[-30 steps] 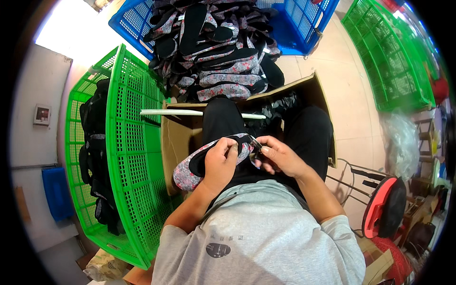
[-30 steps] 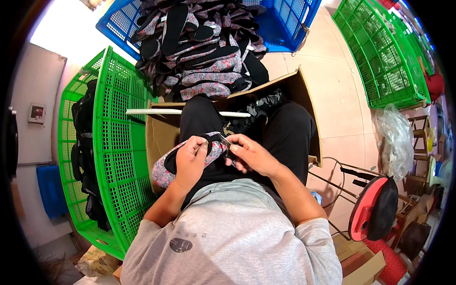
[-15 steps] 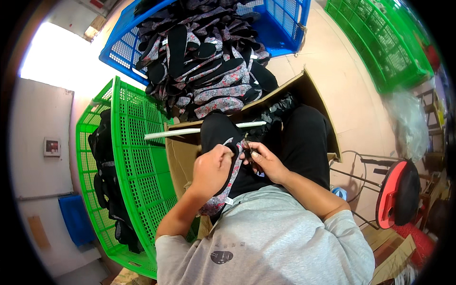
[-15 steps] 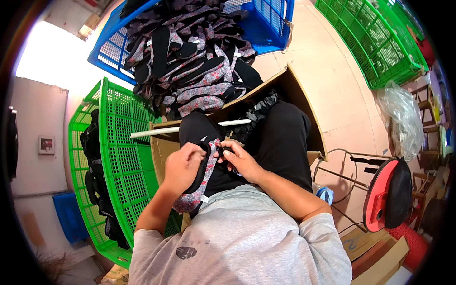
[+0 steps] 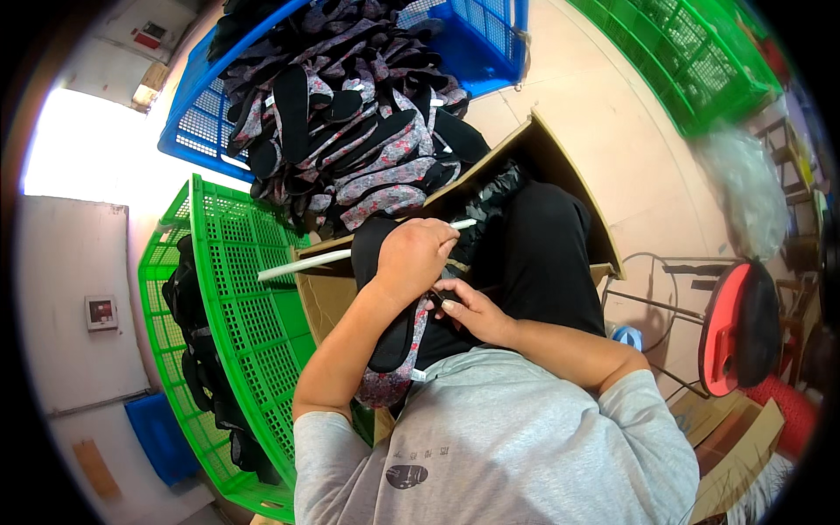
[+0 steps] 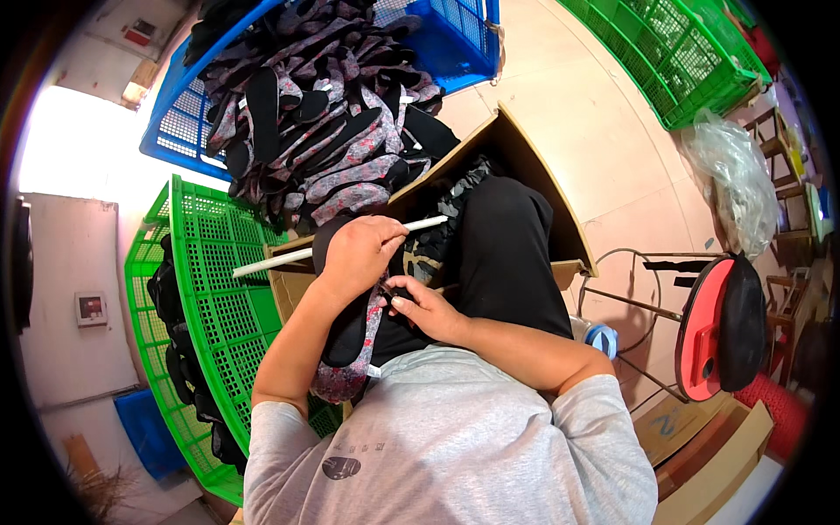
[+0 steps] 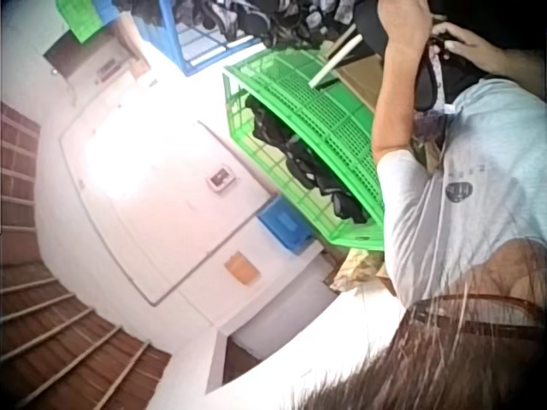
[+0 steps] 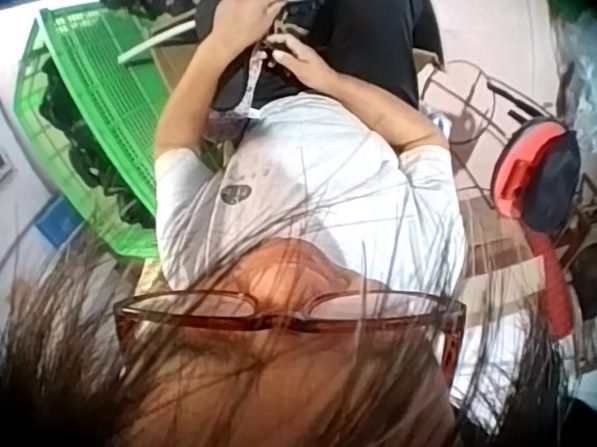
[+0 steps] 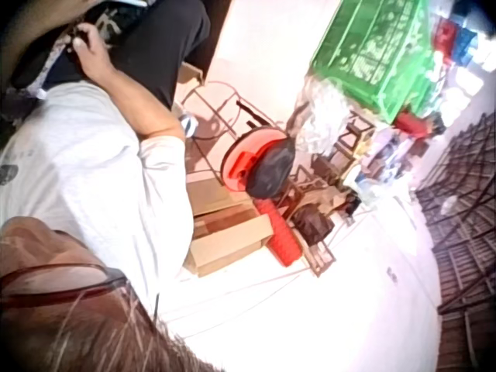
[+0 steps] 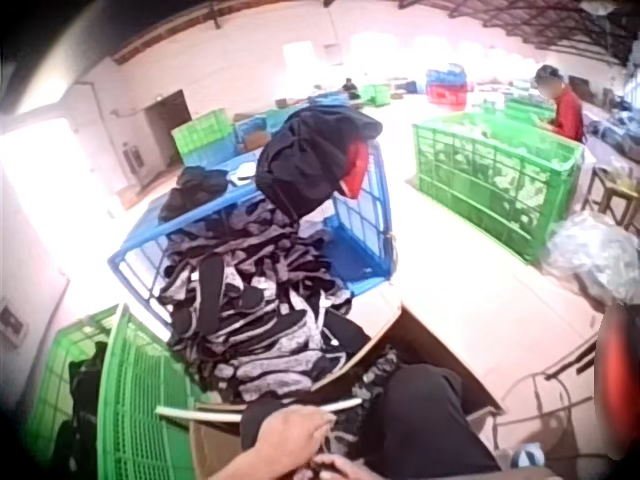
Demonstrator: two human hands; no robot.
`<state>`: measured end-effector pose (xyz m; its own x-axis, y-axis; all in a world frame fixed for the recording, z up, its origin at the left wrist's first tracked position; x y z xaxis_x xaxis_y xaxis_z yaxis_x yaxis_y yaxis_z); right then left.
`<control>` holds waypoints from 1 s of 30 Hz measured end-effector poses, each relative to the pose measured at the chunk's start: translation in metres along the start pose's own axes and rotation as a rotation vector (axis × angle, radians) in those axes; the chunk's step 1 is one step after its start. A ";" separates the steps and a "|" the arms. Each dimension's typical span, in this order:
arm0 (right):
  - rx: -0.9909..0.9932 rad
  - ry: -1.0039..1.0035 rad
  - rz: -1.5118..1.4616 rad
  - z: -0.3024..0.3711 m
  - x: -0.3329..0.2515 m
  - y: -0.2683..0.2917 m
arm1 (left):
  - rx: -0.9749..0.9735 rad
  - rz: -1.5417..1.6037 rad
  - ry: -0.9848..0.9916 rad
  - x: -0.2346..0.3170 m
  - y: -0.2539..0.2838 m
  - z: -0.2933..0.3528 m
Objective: The person sits on the floor in a workshop and sews patterned straps onto black slipper soles using a needle and thread. They pick up a sole and a strap from a blue crate, align them, and stitch the strap to the sole by hand, repeating the process for multiple slippers.
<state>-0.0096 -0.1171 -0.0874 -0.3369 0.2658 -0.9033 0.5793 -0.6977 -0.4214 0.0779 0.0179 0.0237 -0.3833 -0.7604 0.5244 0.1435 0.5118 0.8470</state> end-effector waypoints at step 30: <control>0.059 0.143 0.266 -0.004 0.007 -0.003 | 0.381 0.177 0.207 -0.004 -0.005 0.089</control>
<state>-0.0102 -0.1106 -0.0927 -0.0691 0.1567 -0.9852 0.5873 -0.7919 -0.1672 -0.0028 0.0542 0.0095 -0.1877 -0.6917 0.6973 -0.1698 0.7221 0.6706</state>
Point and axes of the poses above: each hand's wrist, its own z-axis away from the middle knuckle, its own y-axis out of the back of the hand, x = y × z, the point moved 2 cm from there along -z, towards the middle knuckle, and after that the axes turned 1 degree about z, right-handed, at the moved point
